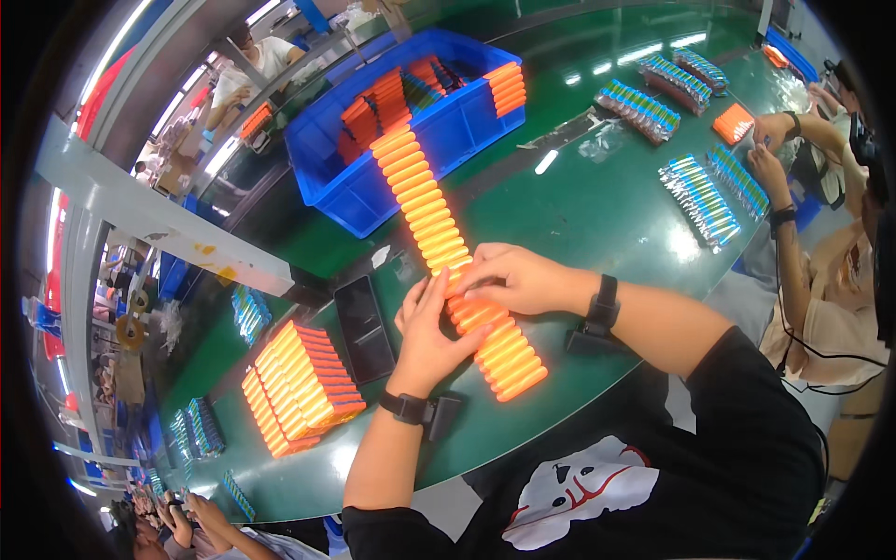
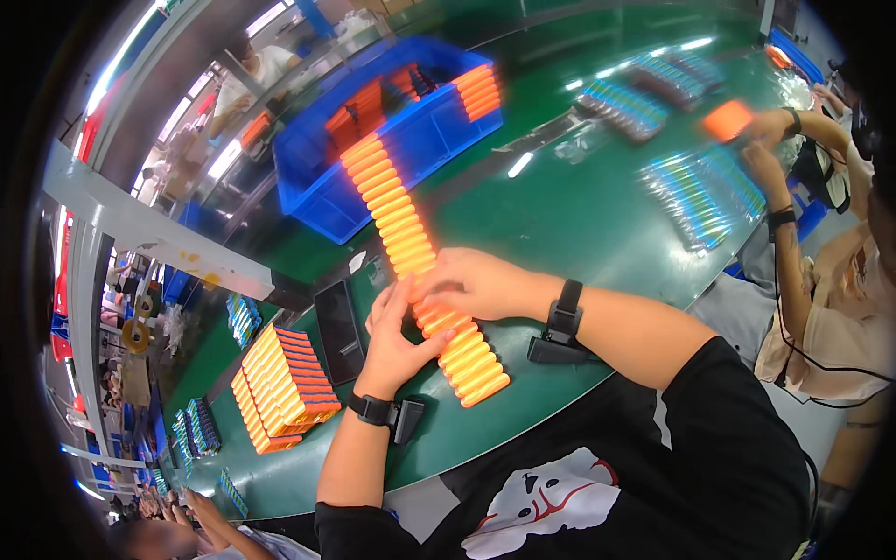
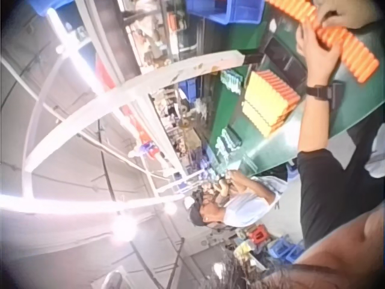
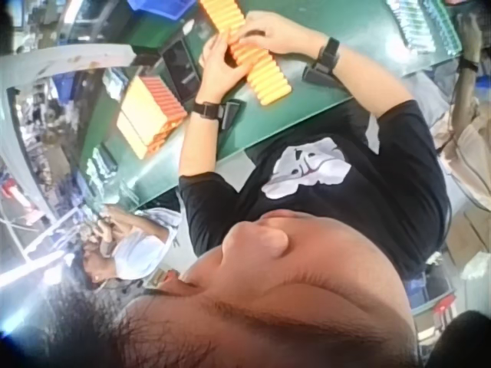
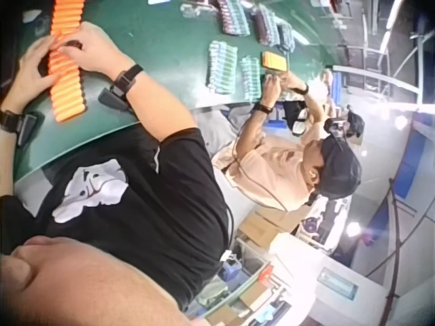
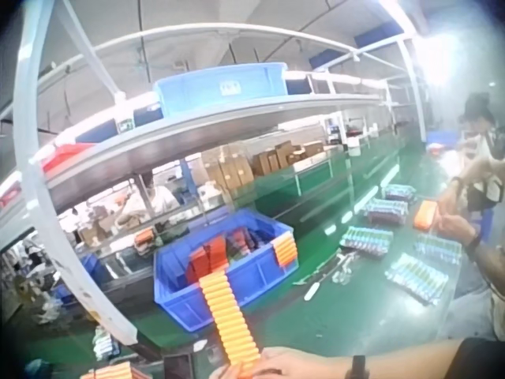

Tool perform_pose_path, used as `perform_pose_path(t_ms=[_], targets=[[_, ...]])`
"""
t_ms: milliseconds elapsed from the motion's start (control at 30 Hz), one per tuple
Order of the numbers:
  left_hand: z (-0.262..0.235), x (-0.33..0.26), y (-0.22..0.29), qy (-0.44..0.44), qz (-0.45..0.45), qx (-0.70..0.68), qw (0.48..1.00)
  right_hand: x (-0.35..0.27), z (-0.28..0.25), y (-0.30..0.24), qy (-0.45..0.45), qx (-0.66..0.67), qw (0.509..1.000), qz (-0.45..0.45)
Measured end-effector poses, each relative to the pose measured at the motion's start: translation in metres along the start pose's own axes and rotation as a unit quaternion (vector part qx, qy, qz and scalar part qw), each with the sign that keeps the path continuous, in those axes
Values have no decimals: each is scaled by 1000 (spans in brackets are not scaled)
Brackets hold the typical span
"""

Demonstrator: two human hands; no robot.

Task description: Organizing and aligning small foam and plastic dart components on an assembly line.

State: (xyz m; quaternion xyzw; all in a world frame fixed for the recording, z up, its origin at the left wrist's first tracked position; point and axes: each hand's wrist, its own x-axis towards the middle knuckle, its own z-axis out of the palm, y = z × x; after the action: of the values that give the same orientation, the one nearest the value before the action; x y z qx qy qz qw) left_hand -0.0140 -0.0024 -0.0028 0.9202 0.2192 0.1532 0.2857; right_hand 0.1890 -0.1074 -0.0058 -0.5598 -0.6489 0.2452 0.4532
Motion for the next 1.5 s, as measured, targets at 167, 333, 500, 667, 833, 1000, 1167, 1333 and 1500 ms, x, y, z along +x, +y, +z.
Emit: perform_pose_path(t_ms=[167,333,500,667,833,1000,1167,1333,1500], targets=[[2,0,-3,2,2,14,1000,1,-2,1,1,-62,998,-5],[-1,3,-3,-4,-1,26,1000,-5,-22,7,31,-128,991,-4],[-4,2,-7,9,10,-91,996,-3,-22,6,75,-19,997,24],[1,-8,4,-5,125,-252,960,-9,-24,-7,-43,281,950,125],[-1,-2,3,3,112,-316,942,-12,-40,-27,-304,272,895,181],[-4,16,-2,-3,88,-305,948,-21,-35,-23,-458,269,832,160],[-3,10,-7,-27,16,-70,997,-18,-34,-25,-486,254,816,180],[-3,5,-9,-47,6,21,999,-17,-31,-24,-534,239,780,222],[-4,5,-10,-43,12,-10,999,-13,-38,-21,-445,217,851,176]])
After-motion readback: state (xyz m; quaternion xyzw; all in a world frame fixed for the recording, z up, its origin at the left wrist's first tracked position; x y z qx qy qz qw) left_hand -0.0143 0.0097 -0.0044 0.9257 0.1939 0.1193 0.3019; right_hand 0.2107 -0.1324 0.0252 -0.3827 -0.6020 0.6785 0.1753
